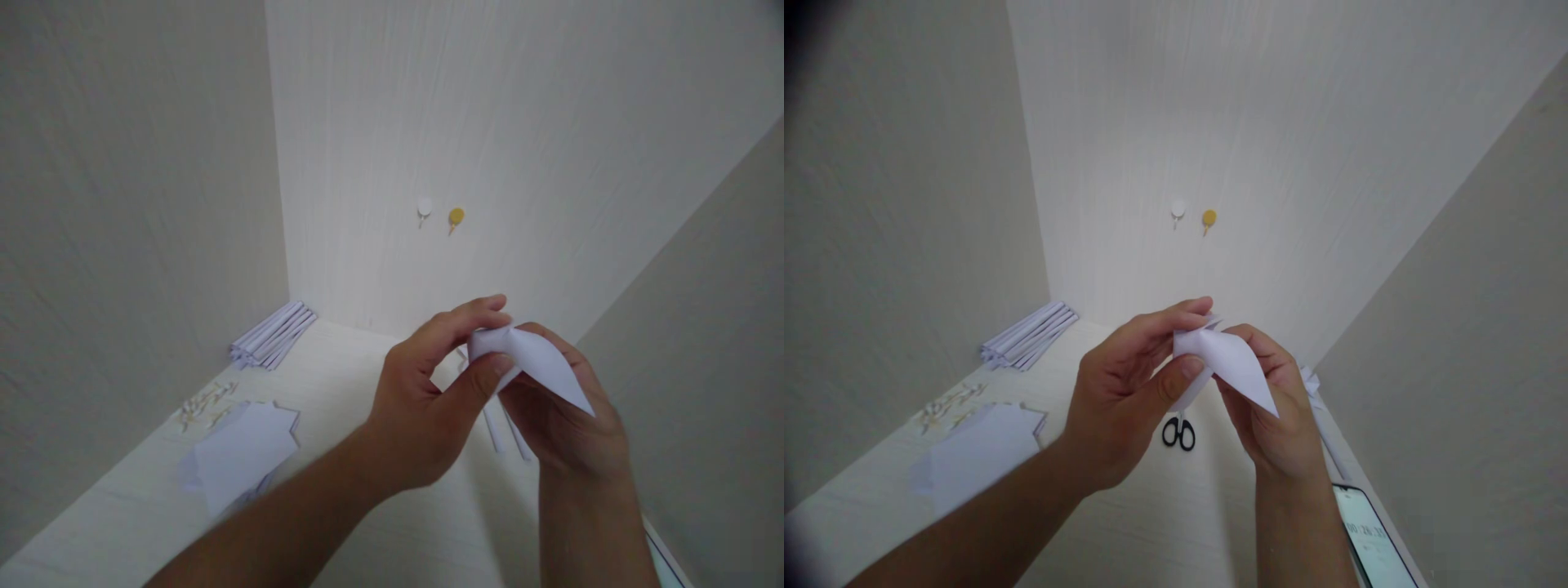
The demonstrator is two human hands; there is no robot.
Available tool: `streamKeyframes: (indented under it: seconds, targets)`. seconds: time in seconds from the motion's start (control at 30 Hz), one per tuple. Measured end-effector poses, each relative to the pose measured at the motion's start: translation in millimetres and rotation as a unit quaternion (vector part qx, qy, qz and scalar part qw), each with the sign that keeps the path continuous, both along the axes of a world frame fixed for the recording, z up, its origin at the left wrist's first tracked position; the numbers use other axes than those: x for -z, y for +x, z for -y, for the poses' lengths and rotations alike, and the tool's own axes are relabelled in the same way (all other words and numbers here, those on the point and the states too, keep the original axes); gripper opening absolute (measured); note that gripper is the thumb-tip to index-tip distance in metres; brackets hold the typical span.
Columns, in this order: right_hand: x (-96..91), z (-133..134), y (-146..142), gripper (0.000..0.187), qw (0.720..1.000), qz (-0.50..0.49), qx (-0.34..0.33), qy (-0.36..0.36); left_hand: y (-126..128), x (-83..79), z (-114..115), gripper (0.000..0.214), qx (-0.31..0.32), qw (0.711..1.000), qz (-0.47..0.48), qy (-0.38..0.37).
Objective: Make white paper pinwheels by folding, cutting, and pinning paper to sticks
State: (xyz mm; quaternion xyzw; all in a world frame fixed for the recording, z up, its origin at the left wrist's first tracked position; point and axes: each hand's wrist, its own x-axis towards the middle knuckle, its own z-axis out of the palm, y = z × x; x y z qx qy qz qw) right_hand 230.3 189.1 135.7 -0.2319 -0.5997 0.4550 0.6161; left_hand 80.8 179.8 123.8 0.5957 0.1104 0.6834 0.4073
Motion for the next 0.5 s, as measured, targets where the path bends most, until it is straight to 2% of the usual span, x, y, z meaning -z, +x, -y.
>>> streamKeyframes:
  seconds: [0.13, 0.2, 0.37, 0.5]
  targets:
    - [3.5, 1.1, 0.2, 0.013, 1.0, -0.015, -0.019, -0.003, -1.1, -0.8, -4.0, 0.03, -0.103, 0.993, -0.018, 0.059]
    - [3.9, 2.5, -0.9, 0.011, 0.999, -0.026, -0.023, -0.011, -0.7, 0.0, -6.0, 0.031, -0.131, 0.988, -0.009, 0.076]
    - [2.0, 6.4, -4.1, 0.018, 0.997, -0.052, -0.032, -0.047, 2.1, 3.5, -8.3, 0.028, -0.13, 0.986, 0.046, 0.089]
    - [0.9, 7.4, -5.3, 0.017, 0.997, -0.056, -0.035, -0.044, 1.0, 3.8, -9.3, 0.022, -0.139, 0.986, 0.035, 0.083]
